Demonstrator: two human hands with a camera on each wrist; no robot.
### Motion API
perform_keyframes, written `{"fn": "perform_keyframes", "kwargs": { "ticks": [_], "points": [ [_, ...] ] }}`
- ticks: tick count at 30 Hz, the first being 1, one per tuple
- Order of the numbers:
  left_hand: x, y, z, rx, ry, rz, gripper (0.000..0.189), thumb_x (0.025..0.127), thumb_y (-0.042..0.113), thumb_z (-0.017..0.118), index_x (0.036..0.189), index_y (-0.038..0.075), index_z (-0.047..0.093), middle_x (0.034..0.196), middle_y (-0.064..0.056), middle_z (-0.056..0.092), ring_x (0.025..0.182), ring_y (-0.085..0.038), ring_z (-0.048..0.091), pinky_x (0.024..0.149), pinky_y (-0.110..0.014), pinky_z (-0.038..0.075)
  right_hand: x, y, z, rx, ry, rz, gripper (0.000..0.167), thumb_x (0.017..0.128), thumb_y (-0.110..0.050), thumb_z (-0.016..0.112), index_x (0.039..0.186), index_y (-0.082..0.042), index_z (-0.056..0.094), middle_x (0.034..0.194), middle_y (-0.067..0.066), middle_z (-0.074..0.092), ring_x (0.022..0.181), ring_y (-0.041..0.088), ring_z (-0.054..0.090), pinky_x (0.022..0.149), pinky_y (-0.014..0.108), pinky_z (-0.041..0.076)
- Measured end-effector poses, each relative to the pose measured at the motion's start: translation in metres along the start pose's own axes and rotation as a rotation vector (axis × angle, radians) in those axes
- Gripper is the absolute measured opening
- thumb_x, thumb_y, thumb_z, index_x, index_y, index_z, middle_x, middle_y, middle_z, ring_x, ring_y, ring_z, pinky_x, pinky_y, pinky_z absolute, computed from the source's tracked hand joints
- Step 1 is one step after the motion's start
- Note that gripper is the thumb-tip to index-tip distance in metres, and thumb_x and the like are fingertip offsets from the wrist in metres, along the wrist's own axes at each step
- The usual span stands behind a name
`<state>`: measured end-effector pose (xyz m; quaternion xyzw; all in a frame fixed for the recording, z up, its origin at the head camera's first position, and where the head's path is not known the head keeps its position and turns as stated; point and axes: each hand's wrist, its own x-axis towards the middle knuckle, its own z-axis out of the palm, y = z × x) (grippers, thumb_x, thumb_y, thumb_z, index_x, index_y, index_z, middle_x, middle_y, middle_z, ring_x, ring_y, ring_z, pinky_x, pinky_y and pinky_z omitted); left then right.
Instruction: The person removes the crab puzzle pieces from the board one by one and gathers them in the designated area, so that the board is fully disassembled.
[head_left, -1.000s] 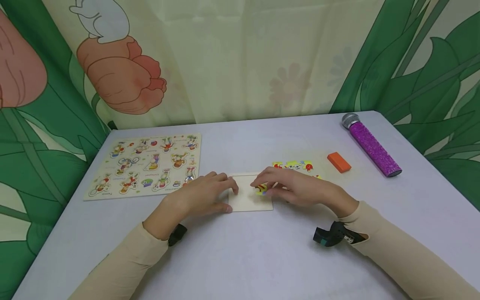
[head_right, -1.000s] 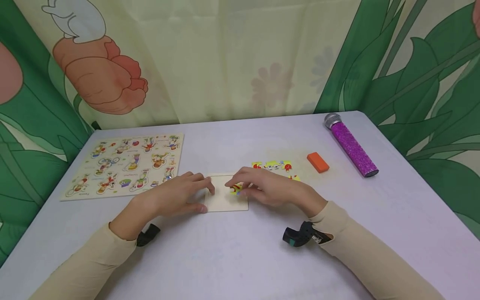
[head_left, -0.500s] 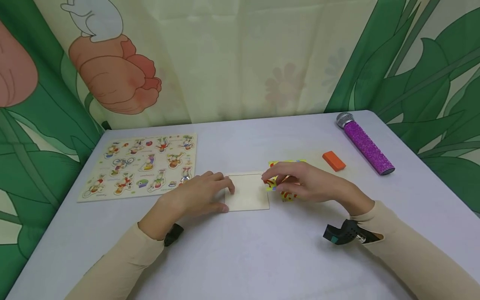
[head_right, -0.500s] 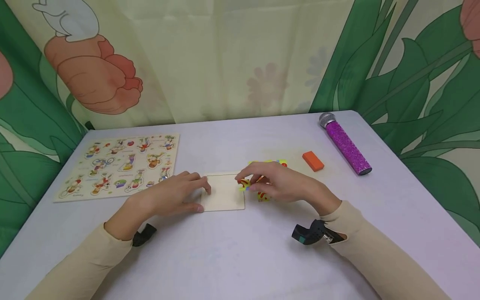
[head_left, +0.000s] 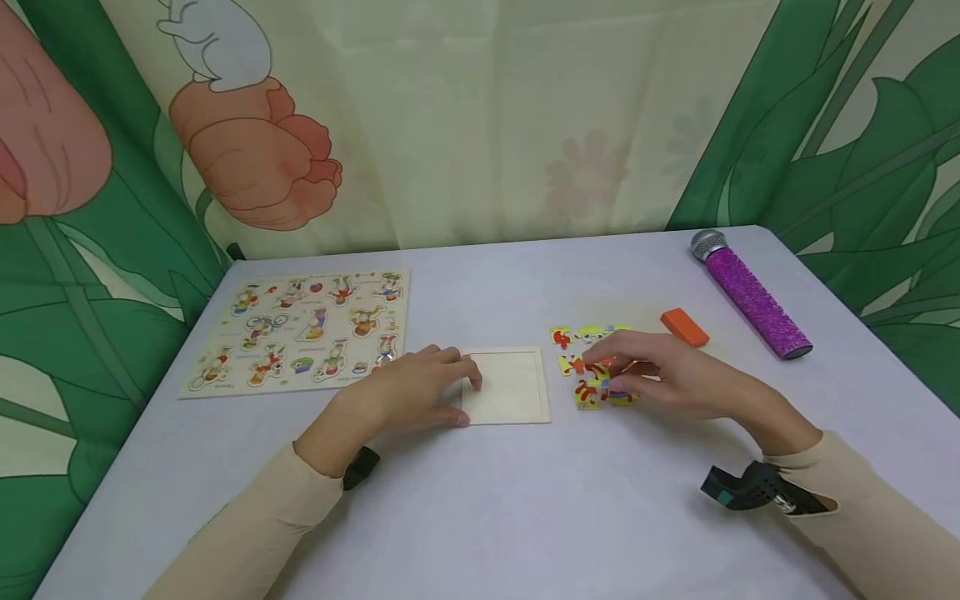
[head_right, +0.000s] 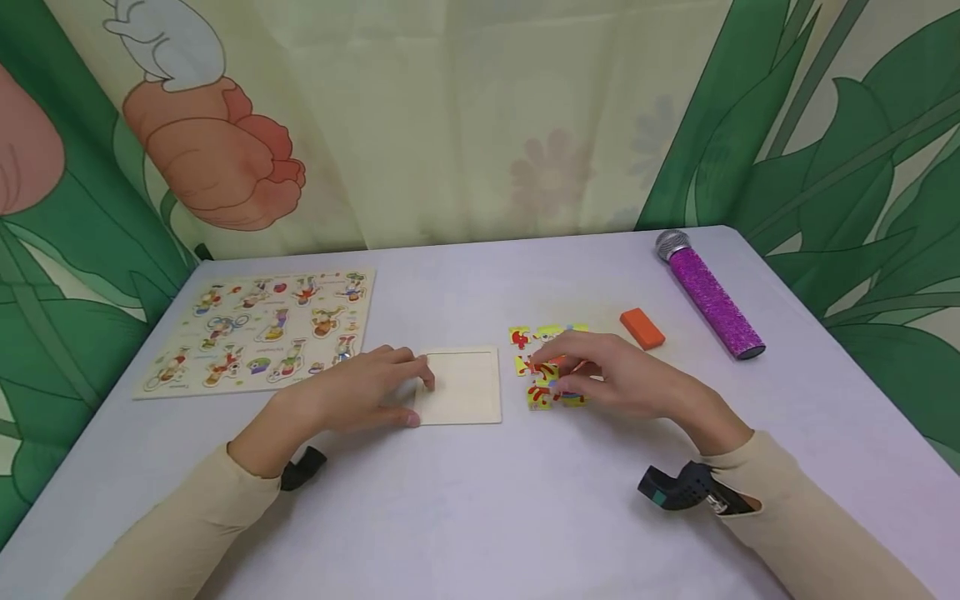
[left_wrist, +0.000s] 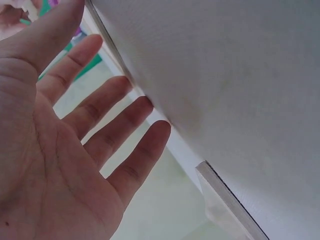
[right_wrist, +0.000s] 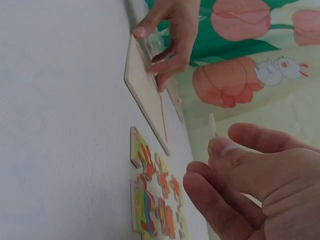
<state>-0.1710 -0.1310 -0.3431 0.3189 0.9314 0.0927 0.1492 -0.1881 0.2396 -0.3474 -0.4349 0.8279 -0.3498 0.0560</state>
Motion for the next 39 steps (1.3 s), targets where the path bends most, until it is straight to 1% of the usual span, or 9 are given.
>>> {"fn": "perform_keyframes", "kwargs": {
  "ticks": [5,8,11,15,20,24,28,33,39],
  "points": [
    [0.0,0.0,0.0,0.0,-0.002,-0.013,0.041,0.091,0.043,0.077,0.126,0.031,0.06,0.128,0.005,0.058,0.114,-0.019,0.053,0.095,-0.041,0.049,-0.012,0.003,-0.007,0.002,0.007,0.044,0.039,0.093,-0.005,0.074,0.13,-0.014,0.067,0.122,-0.003,0.068,0.099,0.011,0.068,0.082,0.025,0.057],
    [0.001,0.0,-0.001,0.003,-0.001,-0.004,0.041,0.091,0.043,0.077,0.127,0.031,0.06,0.128,0.005,0.058,0.113,-0.019,0.053,0.094,-0.041,0.049,-0.018,0.006,-0.01,-0.003,0.009,0.078,0.04,0.093,-0.006,0.074,0.131,-0.015,0.067,0.124,-0.003,0.068,0.099,0.01,0.067,0.083,0.025,0.056],
    [0.002,0.0,-0.004,0.007,0.005,-0.002,0.041,0.092,0.043,0.077,0.127,0.031,0.06,0.128,0.005,0.058,0.113,-0.019,0.053,0.094,-0.04,0.049,-0.023,0.009,-0.013,-0.012,0.001,0.11,0.04,0.095,-0.006,0.072,0.133,-0.016,0.067,0.129,-0.002,0.067,0.104,0.01,0.065,0.085,0.023,0.055],
    [0.003,0.001,-0.007,0.009,0.007,-0.006,0.04,0.092,0.042,0.077,0.127,0.031,0.06,0.129,0.006,0.057,0.113,-0.019,0.053,0.094,-0.04,0.049,-0.031,0.012,-0.017,-0.022,0.0,0.152,0.039,0.095,-0.005,0.072,0.133,-0.016,0.067,0.129,-0.003,0.067,0.106,0.009,0.066,0.087,0.023,0.054],
    [0.003,0.001,-0.005,-0.014,0.006,-0.001,0.043,0.092,0.042,0.077,0.129,0.029,0.06,0.129,0.004,0.059,0.113,-0.02,0.054,0.094,-0.041,0.05,-0.042,0.014,-0.021,-0.038,0.022,0.186,0.039,0.092,-0.006,0.076,0.129,-0.016,0.068,0.122,-0.007,0.069,0.096,0.008,0.068,0.083,0.023,0.056],
    [0.001,0.0,-0.001,-0.02,0.015,-0.01,0.045,0.09,0.041,0.079,0.129,0.028,0.061,0.128,0.003,0.06,0.112,-0.02,0.054,0.094,-0.041,0.05,-0.049,0.016,-0.02,-0.034,0.003,0.211,0.037,0.094,-0.012,0.076,0.129,-0.018,0.068,0.117,-0.009,0.07,0.093,0.007,0.067,0.083,0.023,0.056],
    [-0.001,-0.001,-0.001,-0.019,0.03,-0.009,0.045,0.09,0.041,0.079,0.128,0.027,0.06,0.128,0.004,0.06,0.111,-0.019,0.054,0.094,-0.041,0.049,-0.055,0.02,-0.019,-0.056,-0.004,0.238,0.036,0.094,-0.013,0.076,0.128,-0.02,0.068,0.11,-0.011,0.071,0.089,0.006,0.067,0.081,0.023,0.056],
    [-0.001,-0.001,-0.001,-0.015,0.031,-0.009,0.045,0.09,0.042,0.079,0.129,0.028,0.06,0.127,0.004,0.06,0.11,-0.019,0.054,0.093,-0.041,0.049,-0.059,0.025,-0.02,-0.088,-0.01,0.219,0.038,0.092,-0.009,0.077,0.128,-0.019,0.069,0.112,-0.01,0.071,0.089,0.005,0.066,0.08,0.022,0.055],
    [-0.001,-0.003,0.0,-0.01,0.014,0.004,0.045,0.091,0.042,0.078,0.13,0.027,0.059,0.126,0.005,0.059,0.109,-0.019,0.054,0.092,-0.04,0.049,-0.062,0.029,-0.018,-0.142,-0.004,0.155,0.042,0.089,-0.004,0.079,0.126,-0.021,0.071,0.122,-0.01,0.071,0.108,0.004,0.065,0.093,0.014,0.049]
  ]
}}
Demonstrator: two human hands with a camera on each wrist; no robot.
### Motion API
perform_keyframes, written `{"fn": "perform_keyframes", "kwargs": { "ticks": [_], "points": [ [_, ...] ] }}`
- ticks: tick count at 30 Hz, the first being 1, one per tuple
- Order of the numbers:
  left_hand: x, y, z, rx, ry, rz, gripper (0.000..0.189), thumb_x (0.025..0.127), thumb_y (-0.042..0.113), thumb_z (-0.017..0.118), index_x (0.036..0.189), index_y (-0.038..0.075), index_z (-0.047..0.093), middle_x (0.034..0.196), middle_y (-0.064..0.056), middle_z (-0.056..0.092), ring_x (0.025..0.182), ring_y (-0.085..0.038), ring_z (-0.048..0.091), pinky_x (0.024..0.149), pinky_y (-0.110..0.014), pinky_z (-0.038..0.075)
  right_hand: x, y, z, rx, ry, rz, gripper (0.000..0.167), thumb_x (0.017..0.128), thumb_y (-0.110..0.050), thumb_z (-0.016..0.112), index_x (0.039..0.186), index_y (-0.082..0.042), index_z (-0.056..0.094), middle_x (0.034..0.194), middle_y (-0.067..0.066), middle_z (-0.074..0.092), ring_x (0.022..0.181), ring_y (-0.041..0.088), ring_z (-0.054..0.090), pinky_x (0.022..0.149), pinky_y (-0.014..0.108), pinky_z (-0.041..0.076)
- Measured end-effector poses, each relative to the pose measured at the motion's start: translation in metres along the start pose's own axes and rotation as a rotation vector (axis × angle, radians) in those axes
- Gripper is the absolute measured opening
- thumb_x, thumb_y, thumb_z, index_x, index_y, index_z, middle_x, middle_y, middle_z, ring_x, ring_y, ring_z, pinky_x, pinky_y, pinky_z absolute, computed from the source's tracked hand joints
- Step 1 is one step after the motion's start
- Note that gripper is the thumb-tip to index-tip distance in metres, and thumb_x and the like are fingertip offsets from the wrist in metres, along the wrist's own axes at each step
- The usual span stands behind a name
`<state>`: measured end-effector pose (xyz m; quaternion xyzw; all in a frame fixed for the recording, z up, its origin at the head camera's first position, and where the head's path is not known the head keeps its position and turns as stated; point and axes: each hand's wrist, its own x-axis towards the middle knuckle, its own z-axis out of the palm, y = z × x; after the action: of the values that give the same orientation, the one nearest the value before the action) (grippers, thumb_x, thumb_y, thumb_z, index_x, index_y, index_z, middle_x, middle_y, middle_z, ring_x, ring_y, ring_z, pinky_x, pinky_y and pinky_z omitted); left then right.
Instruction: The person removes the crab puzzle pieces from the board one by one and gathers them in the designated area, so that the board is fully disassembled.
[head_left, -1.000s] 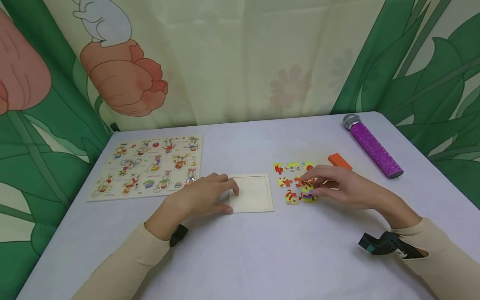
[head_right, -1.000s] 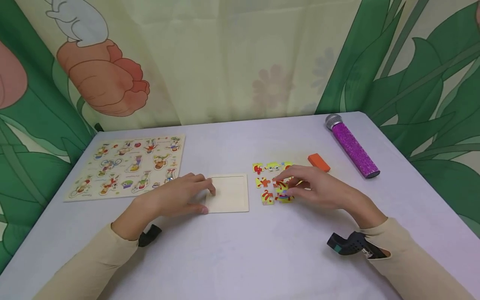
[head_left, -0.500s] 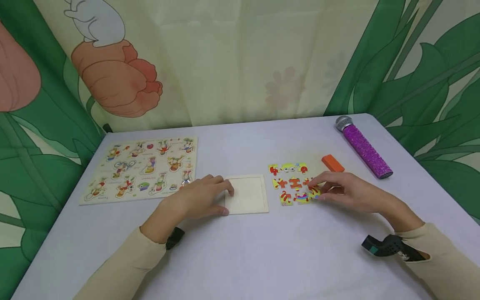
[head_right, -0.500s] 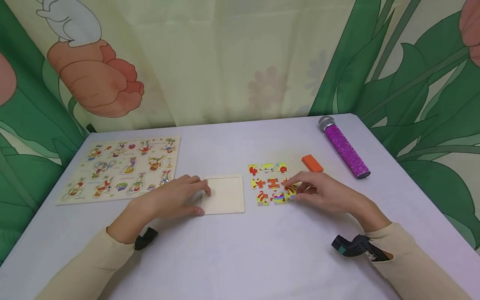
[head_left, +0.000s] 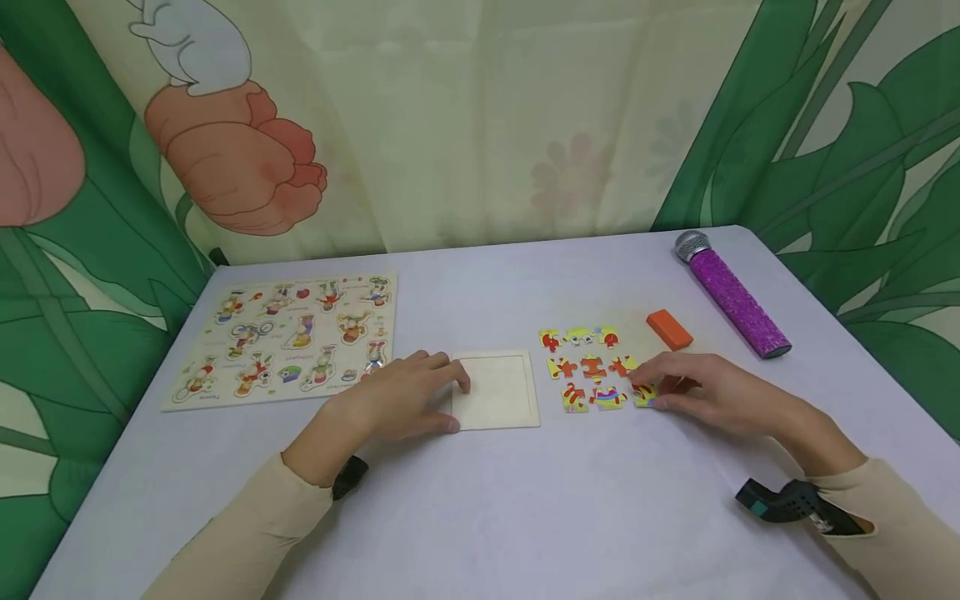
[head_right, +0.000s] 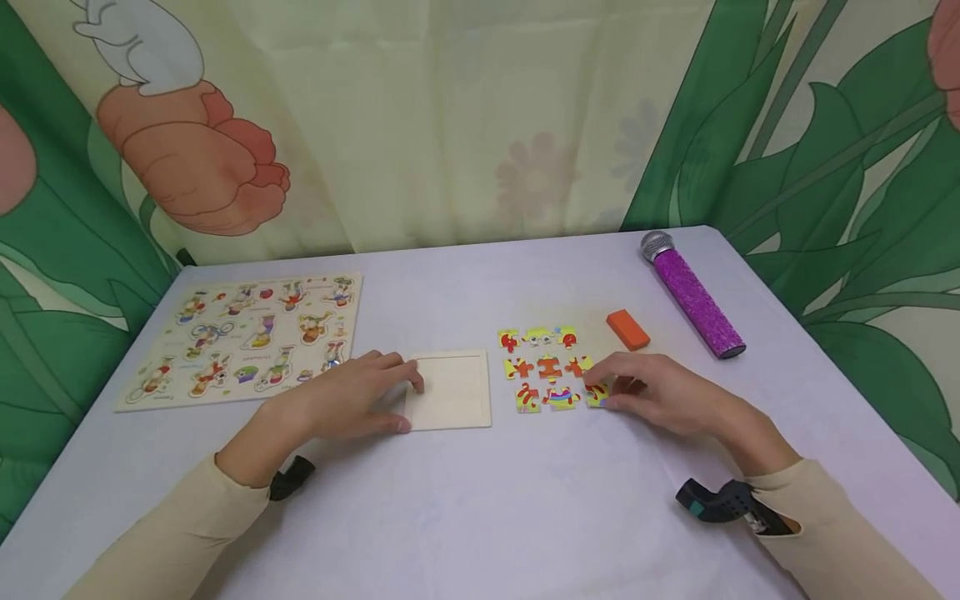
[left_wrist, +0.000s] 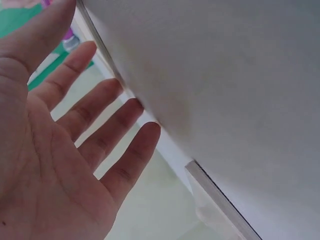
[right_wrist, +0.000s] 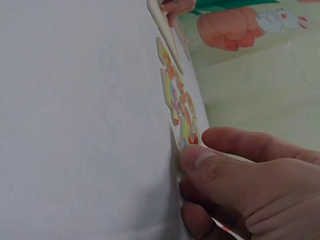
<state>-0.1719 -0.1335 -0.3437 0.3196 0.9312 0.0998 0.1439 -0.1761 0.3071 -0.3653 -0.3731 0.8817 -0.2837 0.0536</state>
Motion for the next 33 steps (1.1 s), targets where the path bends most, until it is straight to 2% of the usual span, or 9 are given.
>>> {"fn": "perform_keyframes", "kwargs": {
  "ticks": [6,12,16,20,23,28,33],
  "points": [
    [-0.001,0.0,0.002,0.012,0.001,0.001,0.046,0.091,0.042,0.078,0.13,0.027,0.059,0.126,0.004,0.059,0.11,-0.02,0.055,0.093,-0.041,0.05,-0.002,-0.001,0.002,-0.023,-0.009,-0.042,0.046,0.086,-0.001,0.08,0.127,-0.02,0.071,0.123,-0.008,0.072,0.111,0.003,0.065,0.094,0.012,0.048],
    [-0.004,0.0,0.001,0.018,-0.012,-0.03,0.045,0.092,0.043,0.077,0.13,0.027,0.059,0.128,0.004,0.059,0.113,-0.02,0.056,0.092,-0.042,0.051,0.004,-0.003,0.004,-0.022,-0.012,-0.021,0.045,0.088,-0.004,0.079,0.128,-0.021,0.071,0.125,-0.008,0.071,0.114,0.006,0.065,0.094,0.016,0.05],
    [-0.005,0.003,-0.002,-0.024,-0.062,-0.06,0.046,0.094,0.042,0.074,0.133,0.026,0.058,0.144,0.0,0.054,0.127,-0.023,0.055,0.099,-0.047,0.05,0.004,-0.001,0.003,0.007,-0.024,0.007,0.04,0.091,-0.008,0.078,0.128,-0.023,0.071,0.123,-0.009,0.072,0.106,0.007,0.066,0.086,0.024,0.056],
    [-0.004,0.002,-0.009,-0.049,-0.087,-0.078,0.049,0.098,0.04,0.069,0.141,0.022,0.056,0.163,-0.003,0.038,0.145,-0.026,0.044,0.112,-0.05,0.042,0.002,0.001,0.0,0.022,-0.007,0.003,0.038,0.09,-0.006,0.077,0.125,-0.021,0.071,0.119,-0.007,0.071,0.095,0.005,0.065,0.078,0.025,0.056],
    [-0.005,-0.004,-0.016,-0.07,-0.061,-0.079,0.052,0.1,0.038,0.067,0.146,0.018,0.054,0.165,-0.005,0.034,0.149,-0.029,0.038,0.116,-0.05,0.038,0.006,0.0,-0.002,0.015,0.022,-0.021,0.035,0.091,-0.003,0.076,0.122,-0.019,0.071,0.119,-0.006,0.07,0.089,0.003,0.062,0.074,0.025,0.056],
    [-0.019,-0.019,-0.025,-0.122,0.017,-0.121,0.055,0.102,0.038,0.064,0.15,0.016,0.052,0.165,-0.008,0.036,0.15,-0.032,0.036,0.118,-0.053,0.035,0.019,-0.006,0.0,0.038,0.021,-0.042,0.031,0.094,-0.005,0.073,0.124,-0.016,0.069,0.122,-0.003,0.068,0.09,0.003,0.061,0.073,0.026,0.056],
    [-0.027,-0.032,-0.032,-0.107,0.088,-0.134,0.056,0.103,0.034,0.063,0.153,0.013,0.049,0.163,-0.013,0.038,0.15,-0.037,0.035,0.118,-0.059,0.031,0.03,-0.009,-0.001,-0.013,0.033,-0.032,0.036,0.094,-0.007,0.073,0.13,-0.011,0.067,0.128,0.002,0.065,0.093,0.007,0.062,0.073,0.027,0.056]
  ]
}}
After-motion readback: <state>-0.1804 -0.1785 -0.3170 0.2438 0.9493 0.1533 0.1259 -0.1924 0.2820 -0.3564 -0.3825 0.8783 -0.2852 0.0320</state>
